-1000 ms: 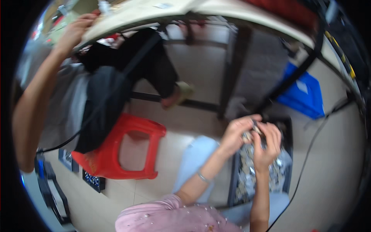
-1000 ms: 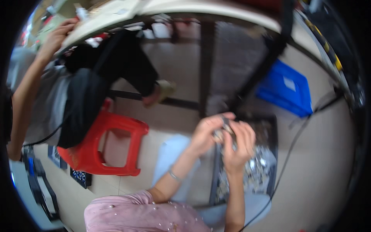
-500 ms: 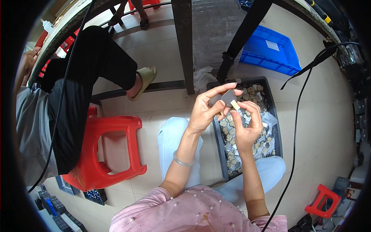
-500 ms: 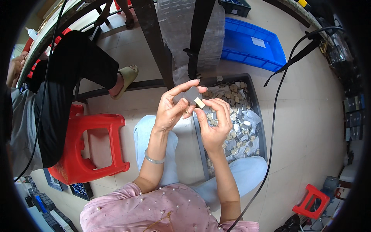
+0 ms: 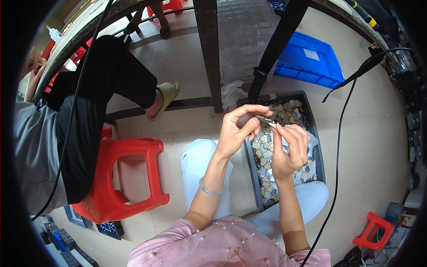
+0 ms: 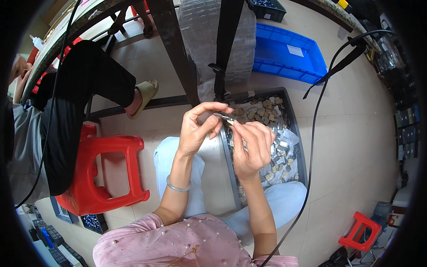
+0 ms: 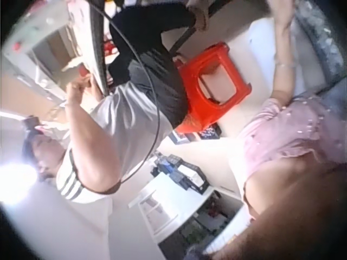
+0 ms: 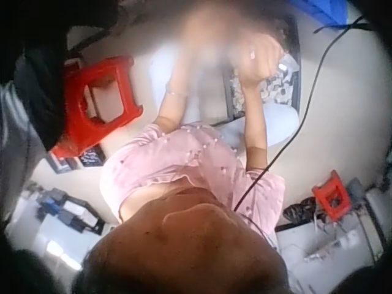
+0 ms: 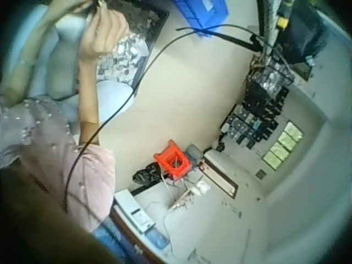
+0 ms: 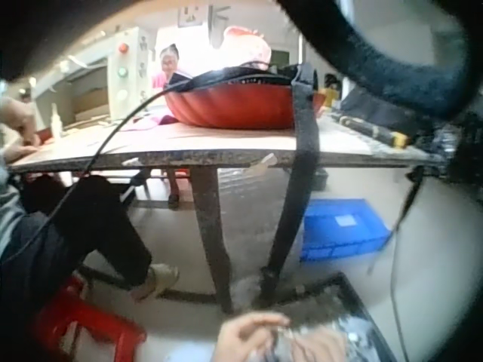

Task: The person assembles small plastic components and metal parts by hand, applying bits of tape to them.

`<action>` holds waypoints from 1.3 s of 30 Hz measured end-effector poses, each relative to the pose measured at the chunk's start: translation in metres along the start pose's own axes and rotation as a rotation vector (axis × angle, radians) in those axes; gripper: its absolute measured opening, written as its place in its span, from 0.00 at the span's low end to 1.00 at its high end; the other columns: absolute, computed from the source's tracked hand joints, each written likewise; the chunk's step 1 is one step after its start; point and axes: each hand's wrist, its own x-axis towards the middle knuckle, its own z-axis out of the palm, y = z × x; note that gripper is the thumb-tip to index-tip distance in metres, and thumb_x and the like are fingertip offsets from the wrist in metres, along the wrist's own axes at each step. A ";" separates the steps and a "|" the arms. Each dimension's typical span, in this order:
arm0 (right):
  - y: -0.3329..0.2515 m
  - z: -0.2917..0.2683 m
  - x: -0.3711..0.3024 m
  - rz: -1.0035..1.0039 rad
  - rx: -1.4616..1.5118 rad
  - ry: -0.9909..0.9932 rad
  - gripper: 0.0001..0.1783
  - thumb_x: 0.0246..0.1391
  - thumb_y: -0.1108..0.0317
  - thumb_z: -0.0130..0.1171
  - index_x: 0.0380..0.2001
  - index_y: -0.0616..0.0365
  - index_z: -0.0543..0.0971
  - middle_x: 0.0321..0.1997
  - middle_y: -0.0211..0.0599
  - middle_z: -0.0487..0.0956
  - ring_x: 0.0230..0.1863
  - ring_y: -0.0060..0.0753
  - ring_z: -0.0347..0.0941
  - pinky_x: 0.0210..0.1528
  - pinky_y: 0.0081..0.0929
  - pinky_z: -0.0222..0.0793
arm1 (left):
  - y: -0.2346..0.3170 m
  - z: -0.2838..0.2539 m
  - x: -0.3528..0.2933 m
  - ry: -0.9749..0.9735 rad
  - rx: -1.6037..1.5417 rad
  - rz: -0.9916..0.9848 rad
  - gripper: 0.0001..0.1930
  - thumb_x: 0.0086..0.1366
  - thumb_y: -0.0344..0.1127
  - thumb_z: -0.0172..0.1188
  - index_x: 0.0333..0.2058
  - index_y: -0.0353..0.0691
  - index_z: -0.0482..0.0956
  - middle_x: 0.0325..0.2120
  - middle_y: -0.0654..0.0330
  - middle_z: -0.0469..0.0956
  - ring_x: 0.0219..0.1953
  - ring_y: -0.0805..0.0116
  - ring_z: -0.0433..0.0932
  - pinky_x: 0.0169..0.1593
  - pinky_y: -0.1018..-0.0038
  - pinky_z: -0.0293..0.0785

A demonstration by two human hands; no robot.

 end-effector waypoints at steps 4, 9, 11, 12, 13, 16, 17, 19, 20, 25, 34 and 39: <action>-0.001 0.001 0.002 -0.006 0.003 0.006 0.14 0.34 0.81 0.68 0.29 0.60 0.80 0.27 0.32 0.77 0.33 0.35 0.73 0.40 0.28 0.62 | -0.003 0.006 -0.001 0.064 0.157 0.019 0.05 0.61 0.25 0.56 0.35 0.32 0.78 0.35 0.54 0.78 0.22 0.81 0.69 0.20 0.86 0.63; 0.003 0.001 -0.002 0.106 0.047 -0.003 0.12 0.35 0.81 0.68 0.27 0.59 0.79 0.27 0.34 0.78 0.33 0.35 0.74 0.40 0.28 0.64 | -0.002 0.009 -0.001 0.085 0.172 0.067 0.05 0.60 0.27 0.58 0.34 0.33 0.78 0.31 0.60 0.77 0.22 0.83 0.69 0.21 0.87 0.63; 0.005 0.003 -0.003 0.164 0.099 -0.005 0.11 0.35 0.81 0.68 0.27 0.60 0.79 0.28 0.35 0.78 0.34 0.35 0.74 0.40 0.28 0.64 | -0.002 0.009 -0.001 0.106 0.173 0.078 0.06 0.60 0.29 0.59 0.34 0.34 0.79 0.28 0.64 0.76 0.22 0.84 0.69 0.21 0.87 0.63; 0.006 0.003 -0.004 0.221 0.150 -0.008 0.10 0.36 0.80 0.67 0.26 0.60 0.79 0.28 0.35 0.78 0.34 0.35 0.74 0.40 0.28 0.65 | -0.003 0.008 -0.001 0.107 0.212 0.093 0.06 0.59 0.29 0.60 0.33 0.33 0.79 0.27 0.65 0.76 0.23 0.84 0.69 0.23 0.87 0.63; 0.007 0.004 -0.006 0.222 0.149 -0.008 0.10 0.36 0.80 0.67 0.26 0.60 0.79 0.28 0.35 0.78 0.34 0.35 0.74 0.40 0.28 0.65 | -0.004 0.008 -0.001 0.108 0.250 0.106 0.06 0.58 0.30 0.61 0.33 0.33 0.79 0.26 0.65 0.76 0.23 0.84 0.70 0.24 0.86 0.64; 0.007 0.005 -0.009 0.388 0.252 -0.012 0.09 0.39 0.80 0.67 0.27 0.61 0.79 0.28 0.36 0.79 0.35 0.33 0.73 0.41 0.27 0.66 | -0.002 0.009 -0.002 0.122 0.261 0.122 0.06 0.57 0.30 0.63 0.31 0.33 0.78 0.25 0.65 0.75 0.23 0.84 0.70 0.25 0.86 0.65; 0.006 0.004 -0.010 0.462 0.302 -0.019 0.08 0.40 0.80 0.66 0.28 0.62 0.79 0.29 0.35 0.79 0.35 0.31 0.73 0.42 0.26 0.66 | -0.002 0.009 -0.002 0.122 0.261 0.122 0.06 0.57 0.30 0.63 0.31 0.33 0.78 0.25 0.65 0.75 0.23 0.84 0.70 0.25 0.86 0.65; 0.006 0.005 -0.010 0.539 0.354 -0.028 0.07 0.42 0.79 0.65 0.28 0.63 0.80 0.29 0.35 0.79 0.36 0.29 0.73 0.42 0.24 0.66 | -0.003 0.007 -0.002 0.118 0.253 0.114 0.07 0.57 0.31 0.63 0.30 0.32 0.78 0.24 0.66 0.75 0.23 0.84 0.70 0.25 0.86 0.64; 0.006 0.006 -0.011 0.620 0.406 -0.030 0.06 0.43 0.79 0.65 0.28 0.64 0.80 0.30 0.36 0.79 0.36 0.27 0.73 0.43 0.24 0.66 | -0.004 0.006 -0.003 0.120 0.255 0.110 0.07 0.57 0.31 0.63 0.30 0.32 0.78 0.24 0.66 0.75 0.23 0.84 0.70 0.25 0.86 0.64; 0.005 0.002 -0.008 0.902 0.562 -0.069 0.05 0.46 0.78 0.63 0.30 0.66 0.79 0.31 0.38 0.79 0.36 0.23 0.73 0.44 0.23 0.67 | -0.003 0.007 -0.004 0.113 0.192 0.054 0.13 0.61 0.39 0.60 0.35 0.33 0.78 0.25 0.67 0.74 0.22 0.85 0.69 0.21 0.88 0.63; 0.015 -0.007 -0.010 1.657 1.405 -0.215 0.08 0.54 0.67 0.58 0.31 0.61 0.78 0.26 0.33 0.78 0.32 0.25 0.73 0.36 0.25 0.66 | -0.006 0.008 0.004 0.014 0.388 0.167 0.21 0.63 0.46 0.55 0.47 0.35 0.75 0.33 0.60 0.78 0.19 0.84 0.67 0.19 0.89 0.61; 0.011 -0.009 -0.005 1.701 1.377 -0.200 0.08 0.54 0.65 0.58 0.31 0.60 0.77 0.25 0.32 0.77 0.31 0.25 0.73 0.35 0.25 0.66 | -0.003 0.012 0.002 -0.002 0.244 0.034 0.17 0.64 0.43 0.55 0.43 0.34 0.76 0.33 0.58 0.78 0.19 0.84 0.68 0.19 0.89 0.61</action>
